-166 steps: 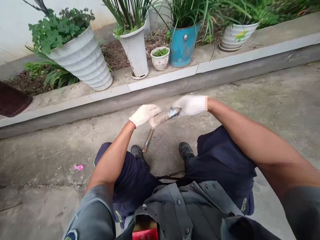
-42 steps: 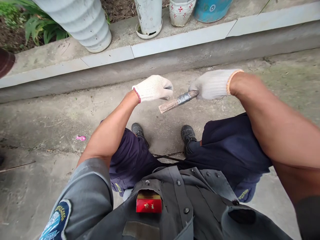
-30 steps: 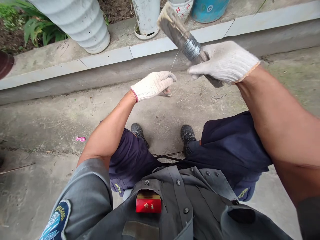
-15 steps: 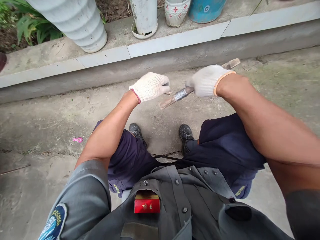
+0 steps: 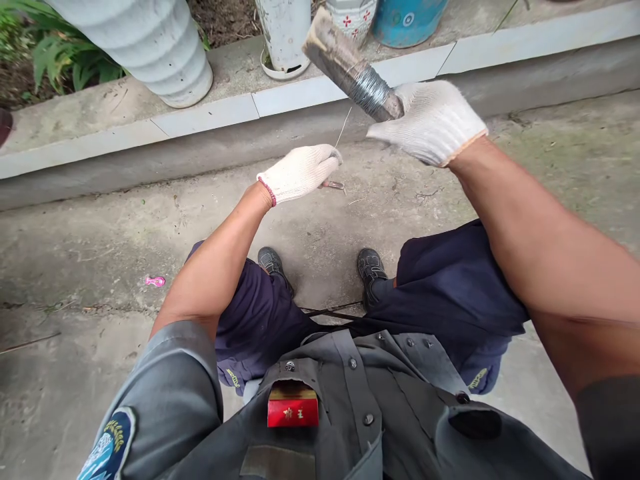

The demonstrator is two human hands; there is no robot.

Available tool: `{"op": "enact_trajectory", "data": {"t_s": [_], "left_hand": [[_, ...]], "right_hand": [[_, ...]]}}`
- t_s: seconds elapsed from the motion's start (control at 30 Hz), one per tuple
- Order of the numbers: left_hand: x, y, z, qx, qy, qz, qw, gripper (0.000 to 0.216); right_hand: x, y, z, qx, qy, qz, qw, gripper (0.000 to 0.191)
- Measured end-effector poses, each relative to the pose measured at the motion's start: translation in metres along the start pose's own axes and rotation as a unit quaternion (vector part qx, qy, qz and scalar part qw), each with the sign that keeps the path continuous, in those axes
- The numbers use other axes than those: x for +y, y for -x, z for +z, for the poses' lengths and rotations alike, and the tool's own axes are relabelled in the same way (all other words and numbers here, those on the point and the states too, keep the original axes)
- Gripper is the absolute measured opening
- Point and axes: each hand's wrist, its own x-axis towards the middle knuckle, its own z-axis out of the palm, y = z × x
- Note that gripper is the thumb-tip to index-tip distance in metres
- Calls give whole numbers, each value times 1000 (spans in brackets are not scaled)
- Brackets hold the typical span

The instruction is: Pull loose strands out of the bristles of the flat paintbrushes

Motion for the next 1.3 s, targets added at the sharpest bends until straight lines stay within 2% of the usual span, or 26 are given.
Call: {"op": "enact_trajectory", "data": {"t_s": [0.03,0.1,0.17,0.27,0.37,0.47,0.53,0.6,0.67,0.77,0.87,0.93,1.0,1.07,1.17,1.23,1.3], "left_hand": [[3,1,1,-6,-7,-6,1000,38],[4,0,2,-15,-27,-12,999,37],[1,-2,4,-17,-53,-10,998,34],[-3,-7,5,-19,-88,-6,996,31],[-2,-7,6,-22,-96,-6,995,29],[2,-4,5,-28,-76,0,997,29],[1,-2,5,-33,-47,5,998,29],[-2,-1,5,-36,-1,9,999,31],[-5,-2,5,-33,55,14,998,33],[-3,-2,3,-19,86,28,996,36],[7,0,1,-10,49,20,999,39],[11,1,1,-11,29,-1,1000,38],[11,0,2,-19,11,-13,1000,36],[7,-1,5,-26,-12,-9,1000,34],[-1,-4,11,-32,-50,-1,998,30],[-2,-4,14,-43,-62,-6,997,27],[1,-3,16,-54,-56,-10,997,25]], "right_hand": [[0,-3,2,17,40,10,999,30],[0,-8,7,3,103,45,994,27],[-2,-8,13,-52,145,75,985,23],[-6,-3,23,-132,150,68,977,14],[-5,3,31,-202,131,11,971,18],[4,5,32,-305,131,-87,939,17],[12,7,29,-349,98,-143,921,15],[19,9,23,-345,33,-166,923,17],[21,11,15,-302,-27,-163,939,22],[15,13,3,-217,-68,-106,968,34],[4,10,-3,-110,-35,-25,993,41],[0,6,-3,-34,17,-9,999,39],[-1,0,0,12,64,3,998,36],[-1,-3,4,-6,109,36,993,32],[-3,-1,15,-113,166,70,977,20],[-5,5,23,-174,164,53,970,10],[-5,11,30,-219,165,5,962,10]]}}
